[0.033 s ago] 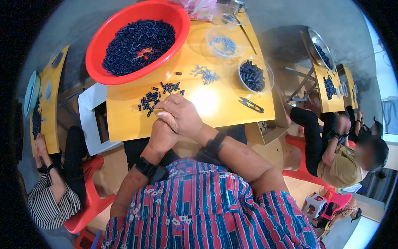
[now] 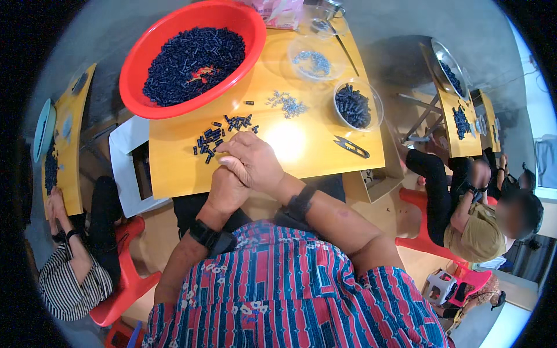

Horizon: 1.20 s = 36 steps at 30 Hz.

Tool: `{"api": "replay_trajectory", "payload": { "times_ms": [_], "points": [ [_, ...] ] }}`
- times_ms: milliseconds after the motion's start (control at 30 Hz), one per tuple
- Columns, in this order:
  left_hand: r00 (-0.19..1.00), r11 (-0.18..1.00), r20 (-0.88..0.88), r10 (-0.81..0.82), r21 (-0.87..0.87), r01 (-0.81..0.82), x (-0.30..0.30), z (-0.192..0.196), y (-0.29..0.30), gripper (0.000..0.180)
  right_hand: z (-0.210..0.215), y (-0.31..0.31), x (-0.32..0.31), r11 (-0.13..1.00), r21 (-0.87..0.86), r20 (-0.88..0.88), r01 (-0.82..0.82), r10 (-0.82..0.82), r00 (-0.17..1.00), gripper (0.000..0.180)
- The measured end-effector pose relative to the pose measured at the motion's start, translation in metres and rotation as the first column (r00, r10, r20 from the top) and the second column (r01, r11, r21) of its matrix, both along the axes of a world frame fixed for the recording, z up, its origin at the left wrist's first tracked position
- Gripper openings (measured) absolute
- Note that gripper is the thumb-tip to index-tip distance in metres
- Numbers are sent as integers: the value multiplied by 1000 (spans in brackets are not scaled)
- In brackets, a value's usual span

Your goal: Assembling small black plastic cylinders by inserting silver pins.

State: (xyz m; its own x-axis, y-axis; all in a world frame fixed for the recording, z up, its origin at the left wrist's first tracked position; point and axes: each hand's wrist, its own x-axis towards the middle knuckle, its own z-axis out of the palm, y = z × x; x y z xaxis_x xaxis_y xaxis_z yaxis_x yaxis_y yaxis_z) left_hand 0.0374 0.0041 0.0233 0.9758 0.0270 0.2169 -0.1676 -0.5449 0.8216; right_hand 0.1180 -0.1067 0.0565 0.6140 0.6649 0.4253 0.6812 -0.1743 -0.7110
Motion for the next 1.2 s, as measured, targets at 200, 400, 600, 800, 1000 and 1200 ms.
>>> {"api": "replay_trajectory", "payload": {
  "times_ms": [200,400,600,800,1000,1200],
  "points": [
    [999,998,-44,11,58,-8,0,1,1,24,3,4,-2,999,-32,-27,2,-3,1000,24],
    [1000,999,-9,26,43,-26,0,-2,-3,22,0,1,1,997,-74,12,-1,2,1000,27],
    [998,998,-43,50,26,-48,-1,-4,-6,29,-5,-2,5,990,-126,29,-61,65,997,43],
    [991,991,-29,130,-8,-131,-3,-3,-9,30,-3,-3,6,982,-142,-37,-124,120,992,59],
    [998,998,14,66,18,-66,-6,-3,-6,25,-7,-2,4,981,-121,-105,-153,140,984,68],
    [997,996,11,82,-25,-82,-8,-5,-7,22,-4,-1,4,974,-149,-119,-169,152,981,72]
  ]
}}
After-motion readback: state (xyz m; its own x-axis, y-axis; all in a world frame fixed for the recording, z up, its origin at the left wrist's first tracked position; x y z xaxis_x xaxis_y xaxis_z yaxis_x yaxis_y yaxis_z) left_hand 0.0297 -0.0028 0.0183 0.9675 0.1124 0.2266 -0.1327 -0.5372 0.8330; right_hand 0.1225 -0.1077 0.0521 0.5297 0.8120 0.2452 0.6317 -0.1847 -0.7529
